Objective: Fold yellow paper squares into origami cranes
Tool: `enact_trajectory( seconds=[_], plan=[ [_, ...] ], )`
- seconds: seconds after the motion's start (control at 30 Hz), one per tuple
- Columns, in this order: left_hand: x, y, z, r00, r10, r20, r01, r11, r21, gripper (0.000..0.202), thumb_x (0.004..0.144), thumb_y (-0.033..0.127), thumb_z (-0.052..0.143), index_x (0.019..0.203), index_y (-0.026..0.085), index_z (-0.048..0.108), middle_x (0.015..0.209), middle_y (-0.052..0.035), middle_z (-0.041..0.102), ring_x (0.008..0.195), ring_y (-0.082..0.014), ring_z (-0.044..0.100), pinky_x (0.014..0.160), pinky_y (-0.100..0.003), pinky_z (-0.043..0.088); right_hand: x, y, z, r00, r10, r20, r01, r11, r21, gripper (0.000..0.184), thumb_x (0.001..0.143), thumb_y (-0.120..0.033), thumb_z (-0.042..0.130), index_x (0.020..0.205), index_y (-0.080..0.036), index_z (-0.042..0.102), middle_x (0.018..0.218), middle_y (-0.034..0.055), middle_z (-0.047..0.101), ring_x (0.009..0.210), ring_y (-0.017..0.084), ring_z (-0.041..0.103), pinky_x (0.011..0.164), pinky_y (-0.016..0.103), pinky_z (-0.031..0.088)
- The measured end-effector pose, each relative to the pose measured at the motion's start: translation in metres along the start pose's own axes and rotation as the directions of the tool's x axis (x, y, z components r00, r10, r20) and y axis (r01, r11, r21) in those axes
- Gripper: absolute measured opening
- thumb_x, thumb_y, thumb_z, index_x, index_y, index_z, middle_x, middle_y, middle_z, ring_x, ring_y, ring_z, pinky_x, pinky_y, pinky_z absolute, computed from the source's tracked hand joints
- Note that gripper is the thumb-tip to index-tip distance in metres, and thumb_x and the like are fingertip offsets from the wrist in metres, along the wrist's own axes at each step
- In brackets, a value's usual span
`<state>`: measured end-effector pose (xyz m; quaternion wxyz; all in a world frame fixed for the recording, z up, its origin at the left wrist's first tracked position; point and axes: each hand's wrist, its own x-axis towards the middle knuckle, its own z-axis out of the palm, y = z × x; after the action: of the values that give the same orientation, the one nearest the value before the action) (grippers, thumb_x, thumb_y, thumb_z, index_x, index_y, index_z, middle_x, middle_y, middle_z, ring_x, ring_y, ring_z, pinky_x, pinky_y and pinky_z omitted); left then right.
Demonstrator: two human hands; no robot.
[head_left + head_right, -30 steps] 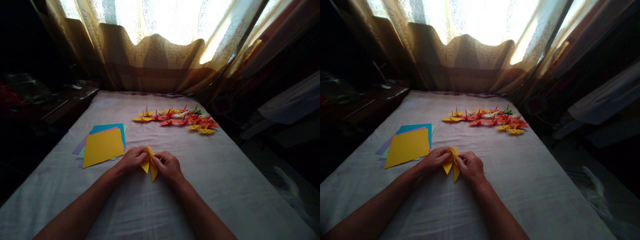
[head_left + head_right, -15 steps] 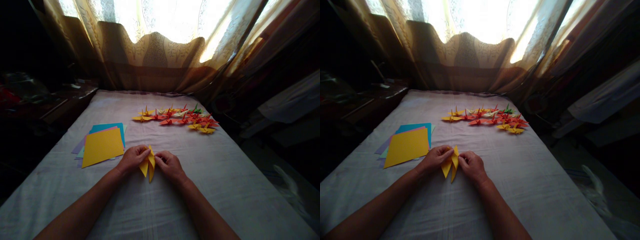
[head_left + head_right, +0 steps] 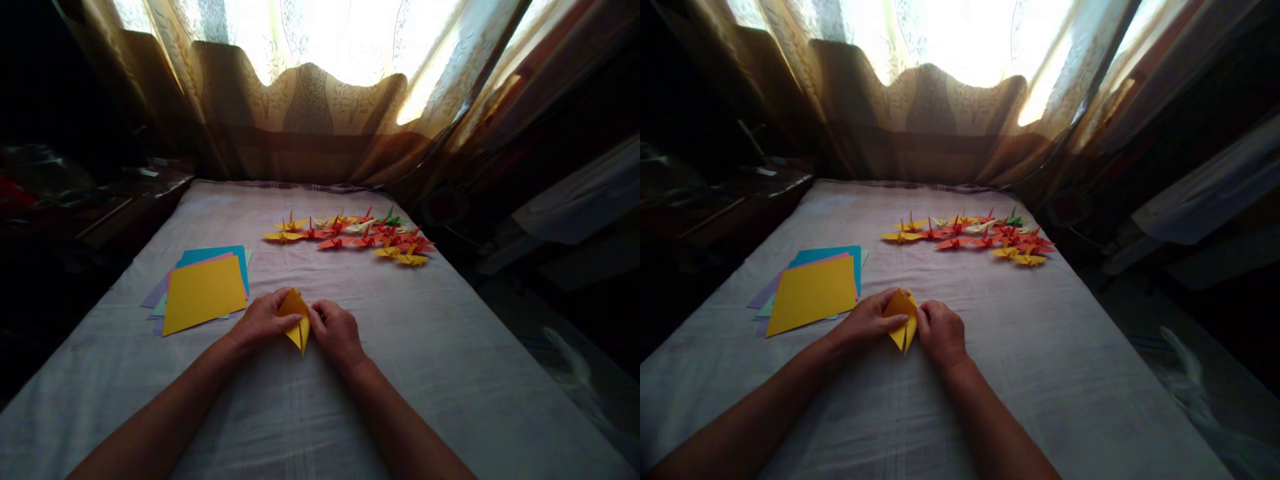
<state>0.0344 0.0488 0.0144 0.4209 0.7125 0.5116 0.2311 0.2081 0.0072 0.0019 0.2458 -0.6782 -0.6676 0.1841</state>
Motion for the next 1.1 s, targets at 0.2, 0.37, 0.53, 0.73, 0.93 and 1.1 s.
enact_trajectory(
  seconds=[0.2, 0.37, 0.53, 0.73, 0.93, 1.1],
  plan=[
    [-0.002, 0.004, 0.004, 0.999, 0.043, -0.023, -0.040, 0.994, 0.105, 0.042, 0.074, 0.028, 0.059, 0.115, 0.021, 0.064, 0.089, -0.0011, 0.072, 0.082, -0.0208, 0.066, 0.072, -0.027, 0.048, -0.002, -0.004, 0.006, 0.998, -0.059, 0.028, 0.065, 0.961, -0.270, 0.018, 0.097, -0.024, 0.050, 0.090, -0.019, 0.066, 0.090, 0.0053, 0.070, 0.078, 0.016, 0.064, 0.064, 0.025, 0.035],
    [0.001, 0.002, -0.005, 0.995, 0.049, 0.083, -0.054, 0.997, 0.053, 0.030, 0.077, 0.036, 0.058, 0.101, 0.019, 0.066, 0.088, -0.0013, 0.071, 0.081, -0.0197, 0.064, 0.071, -0.026, 0.049, -0.002, -0.006, 0.007, 0.997, -0.072, 0.039, 0.080, 0.946, -0.313, 0.016, 0.097, -0.024, 0.051, 0.089, -0.019, 0.065, 0.090, 0.0051, 0.069, 0.079, 0.016, 0.064, 0.063, 0.025, 0.034],
    [0.002, -0.001, -0.038, 0.965, 0.038, 0.259, -0.036, 0.999, -0.013, 0.041, 0.080, 0.051, 0.055, 0.102, 0.018, 0.067, 0.097, -0.0038, 0.072, 0.090, -0.0222, 0.066, 0.079, -0.029, 0.051, 0.000, -0.006, 0.005, 0.998, -0.054, 0.033, 0.061, 0.951, -0.302, 0.016, 0.096, -0.025, 0.052, 0.088, -0.019, 0.065, 0.089, 0.0042, 0.070, 0.079, 0.016, 0.064, 0.063, 0.025, 0.034],
    [0.001, -0.001, -0.050, 0.963, -0.042, 0.266, 0.016, 0.995, 0.099, 0.033, 0.079, 0.044, 0.052, 0.095, 0.020, 0.069, 0.096, -0.0022, 0.074, 0.091, -0.0228, 0.067, 0.083, -0.031, 0.049, 0.002, -0.007, 0.007, 0.999, -0.035, 0.029, 0.042, 0.953, -0.299, 0.016, 0.095, -0.026, 0.052, 0.086, -0.020, 0.064, 0.088, 0.0040, 0.069, 0.077, 0.016, 0.063, 0.062, 0.025, 0.034],
    [0.000, 0.000, -0.040, 0.965, -0.051, 0.257, 0.008, 0.986, 0.167, 0.034, 0.081, 0.043, 0.050, 0.097, 0.021, 0.070, 0.096, -0.0028, 0.075, 0.092, -0.0233, 0.068, 0.083, -0.030, 0.049, 0.001, 0.000, 0.012, 0.990, -0.131, -0.048, 0.115, 0.961, -0.250, 0.010, 0.091, -0.022, 0.057, 0.098, -0.021, 0.065, 0.096, 0.0043, 0.066, 0.076, 0.015, 0.061, 0.061, 0.023, 0.036],
    [-0.001, 0.002, -0.039, 0.967, -0.058, 0.249, 0.003, 0.977, 0.215, 0.036, 0.085, 0.045, 0.048, 0.099, 0.022, 0.071, 0.100, -0.0026, 0.075, 0.094, -0.0229, 0.068, 0.083, -0.029, 0.049, 0.004, 0.009, 0.016, 0.937, -0.337, -0.094, 0.314, 0.928, -0.200, 0.014, 0.087, -0.017, 0.060, 0.094, -0.024, 0.070, 0.100, 0.0045, 0.064, 0.079, 0.015, 0.059, 0.069, 0.023, 0.042]
  ],
)
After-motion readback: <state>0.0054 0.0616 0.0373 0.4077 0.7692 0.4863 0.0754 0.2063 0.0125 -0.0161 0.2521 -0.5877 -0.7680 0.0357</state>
